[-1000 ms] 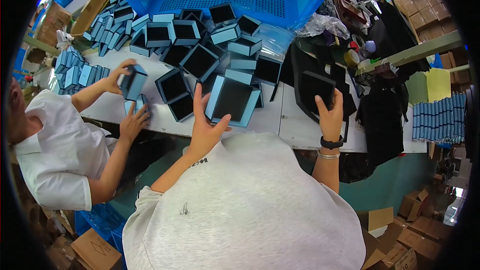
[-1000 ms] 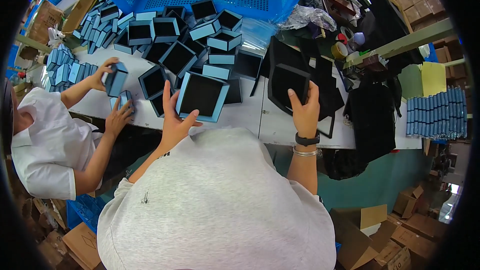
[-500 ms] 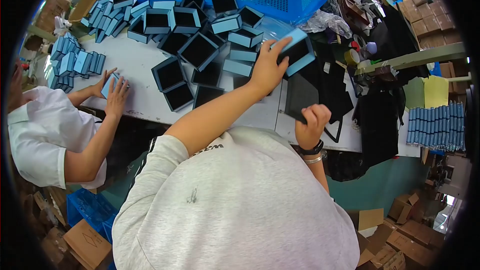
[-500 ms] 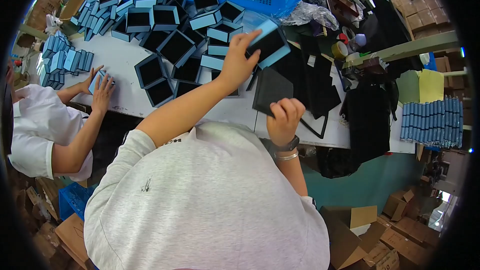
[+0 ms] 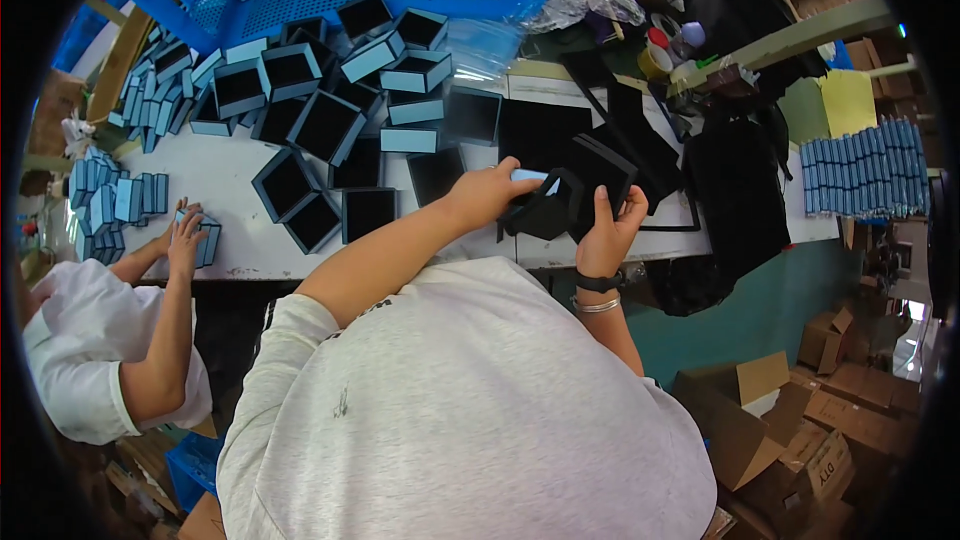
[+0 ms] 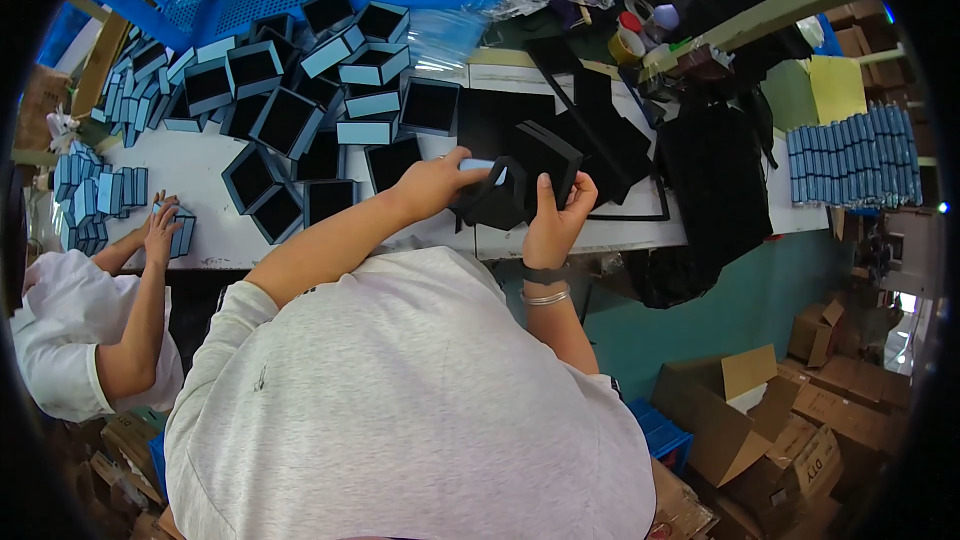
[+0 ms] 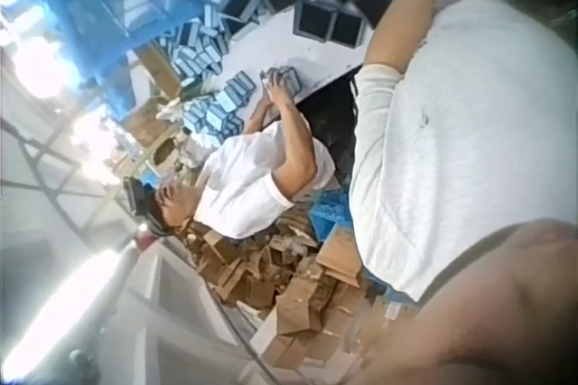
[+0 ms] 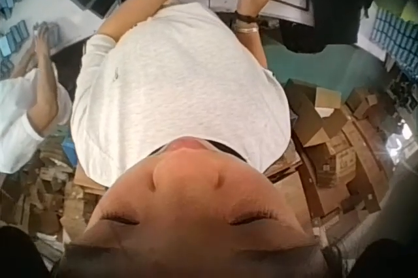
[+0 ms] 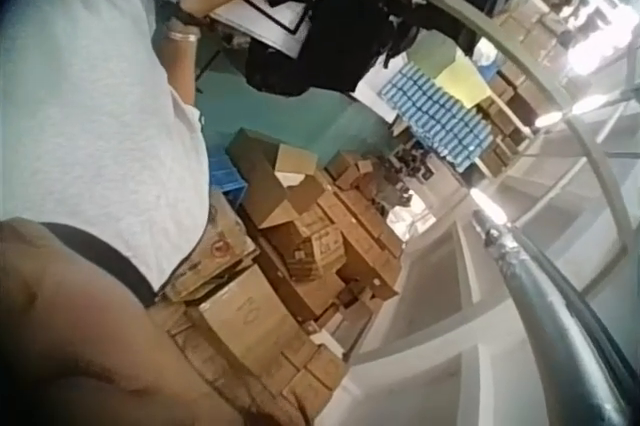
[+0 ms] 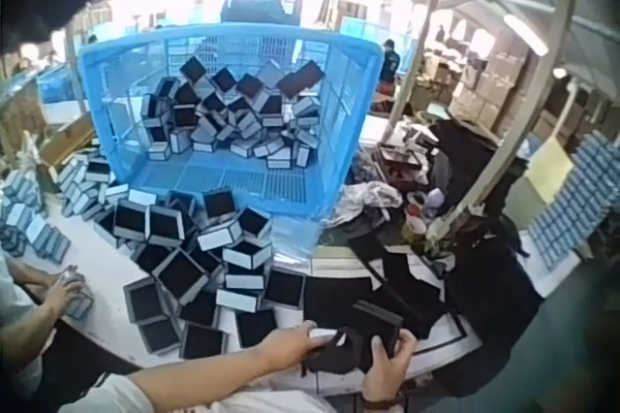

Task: Assembling small jewelry boxes by placing lids onto the base boxes.

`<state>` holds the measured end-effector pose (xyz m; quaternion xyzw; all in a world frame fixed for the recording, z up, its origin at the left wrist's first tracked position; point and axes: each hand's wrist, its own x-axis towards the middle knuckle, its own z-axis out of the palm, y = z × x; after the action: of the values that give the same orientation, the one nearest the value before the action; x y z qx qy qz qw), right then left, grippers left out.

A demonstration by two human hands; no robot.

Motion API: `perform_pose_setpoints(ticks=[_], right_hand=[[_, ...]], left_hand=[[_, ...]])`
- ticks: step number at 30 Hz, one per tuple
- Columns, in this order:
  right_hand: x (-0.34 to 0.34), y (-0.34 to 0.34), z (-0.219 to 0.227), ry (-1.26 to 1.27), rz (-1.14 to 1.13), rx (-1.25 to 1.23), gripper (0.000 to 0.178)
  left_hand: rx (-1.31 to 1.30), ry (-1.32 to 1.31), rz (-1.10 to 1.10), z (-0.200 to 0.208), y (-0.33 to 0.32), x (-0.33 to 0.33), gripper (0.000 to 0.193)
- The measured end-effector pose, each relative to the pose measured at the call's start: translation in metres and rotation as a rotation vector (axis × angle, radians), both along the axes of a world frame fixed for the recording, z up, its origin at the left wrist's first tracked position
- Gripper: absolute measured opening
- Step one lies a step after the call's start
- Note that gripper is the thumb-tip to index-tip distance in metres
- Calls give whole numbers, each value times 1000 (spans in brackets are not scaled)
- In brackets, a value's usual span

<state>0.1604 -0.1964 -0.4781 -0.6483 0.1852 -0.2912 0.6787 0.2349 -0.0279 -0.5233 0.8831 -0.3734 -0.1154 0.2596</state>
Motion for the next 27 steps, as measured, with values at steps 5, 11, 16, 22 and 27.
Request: perform_pose_setpoints(ticks=[5,11,16,22,27], right_hand=[[4,-20,-5,31,-52,-181,39],[15,-56,44,-130,-310,-287,36],[12,-59,71,-148,76,499,41],[10,-33,62,-119,187,98,40],[36,-32,68,5,206,-1153,51]], left_hand=[[17,-77,-77,4,-2,-5,52],[83,-91,-140,7,-5,-19,58],[44,-34,360,8,16,6,56],[-1246,1113,217,91,-24,7,70],[-1326,971,494,111,-64,-16,53]])
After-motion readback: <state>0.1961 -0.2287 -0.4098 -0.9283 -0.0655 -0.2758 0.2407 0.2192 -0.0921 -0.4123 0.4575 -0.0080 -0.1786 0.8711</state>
